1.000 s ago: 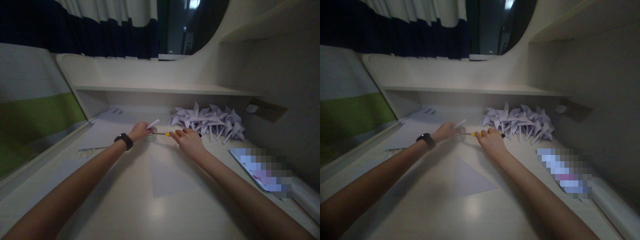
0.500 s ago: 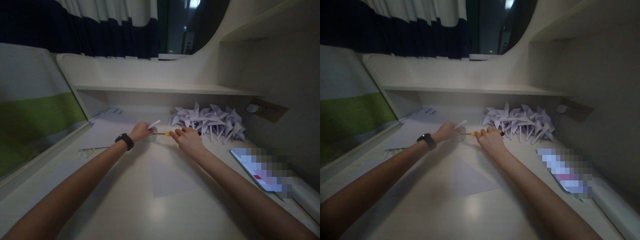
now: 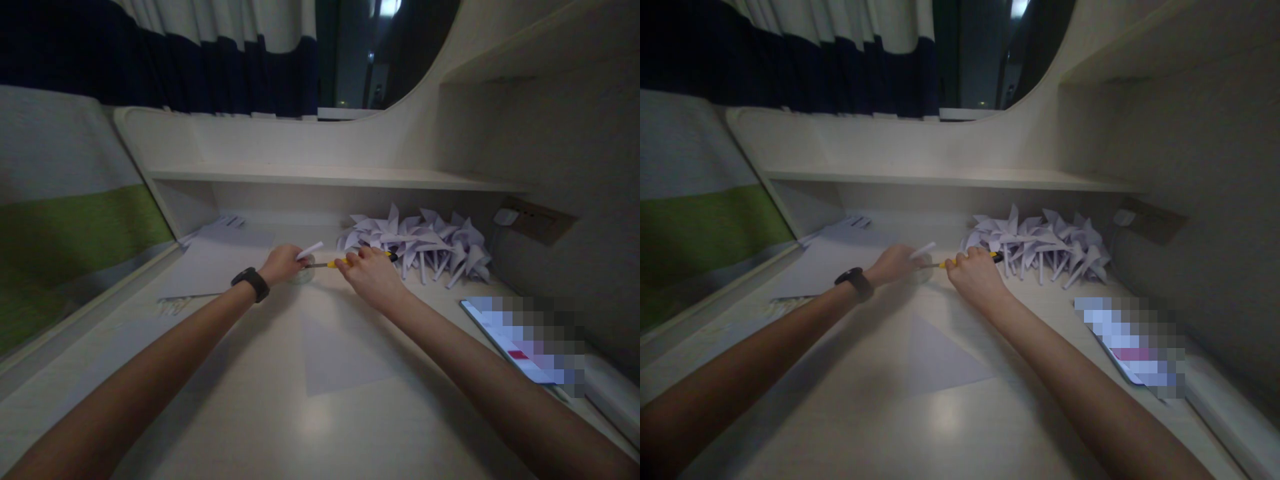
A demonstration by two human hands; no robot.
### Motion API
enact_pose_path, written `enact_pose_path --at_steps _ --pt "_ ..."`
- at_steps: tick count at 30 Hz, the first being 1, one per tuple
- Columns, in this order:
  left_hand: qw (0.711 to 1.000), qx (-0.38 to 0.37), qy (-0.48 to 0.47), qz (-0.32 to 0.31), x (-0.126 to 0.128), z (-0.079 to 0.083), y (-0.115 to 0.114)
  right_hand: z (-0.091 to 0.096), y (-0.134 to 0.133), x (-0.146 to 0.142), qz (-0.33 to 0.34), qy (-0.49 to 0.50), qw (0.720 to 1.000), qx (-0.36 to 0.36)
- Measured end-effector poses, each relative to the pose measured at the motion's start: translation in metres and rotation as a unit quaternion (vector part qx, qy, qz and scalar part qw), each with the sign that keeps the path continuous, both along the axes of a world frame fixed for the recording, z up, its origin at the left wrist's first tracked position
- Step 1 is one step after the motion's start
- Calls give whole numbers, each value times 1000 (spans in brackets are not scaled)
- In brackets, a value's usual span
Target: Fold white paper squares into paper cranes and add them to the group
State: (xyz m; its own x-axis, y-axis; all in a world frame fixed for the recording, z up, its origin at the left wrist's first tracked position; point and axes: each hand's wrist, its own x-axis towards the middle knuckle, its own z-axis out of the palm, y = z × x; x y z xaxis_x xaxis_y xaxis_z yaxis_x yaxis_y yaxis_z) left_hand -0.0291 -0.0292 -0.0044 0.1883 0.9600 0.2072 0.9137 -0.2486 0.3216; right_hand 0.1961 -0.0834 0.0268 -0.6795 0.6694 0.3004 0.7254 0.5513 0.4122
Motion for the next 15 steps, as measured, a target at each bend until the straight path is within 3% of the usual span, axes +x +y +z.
enact_pose_path --at_steps 8,15 --pt "1000 12 -17 15 -4 -5 3 -2 13 -2 -9 -5 1000 -8" --pt "989 -6 -147 36 -7 -16 5 -7 14 9 -26 32 999 -11"
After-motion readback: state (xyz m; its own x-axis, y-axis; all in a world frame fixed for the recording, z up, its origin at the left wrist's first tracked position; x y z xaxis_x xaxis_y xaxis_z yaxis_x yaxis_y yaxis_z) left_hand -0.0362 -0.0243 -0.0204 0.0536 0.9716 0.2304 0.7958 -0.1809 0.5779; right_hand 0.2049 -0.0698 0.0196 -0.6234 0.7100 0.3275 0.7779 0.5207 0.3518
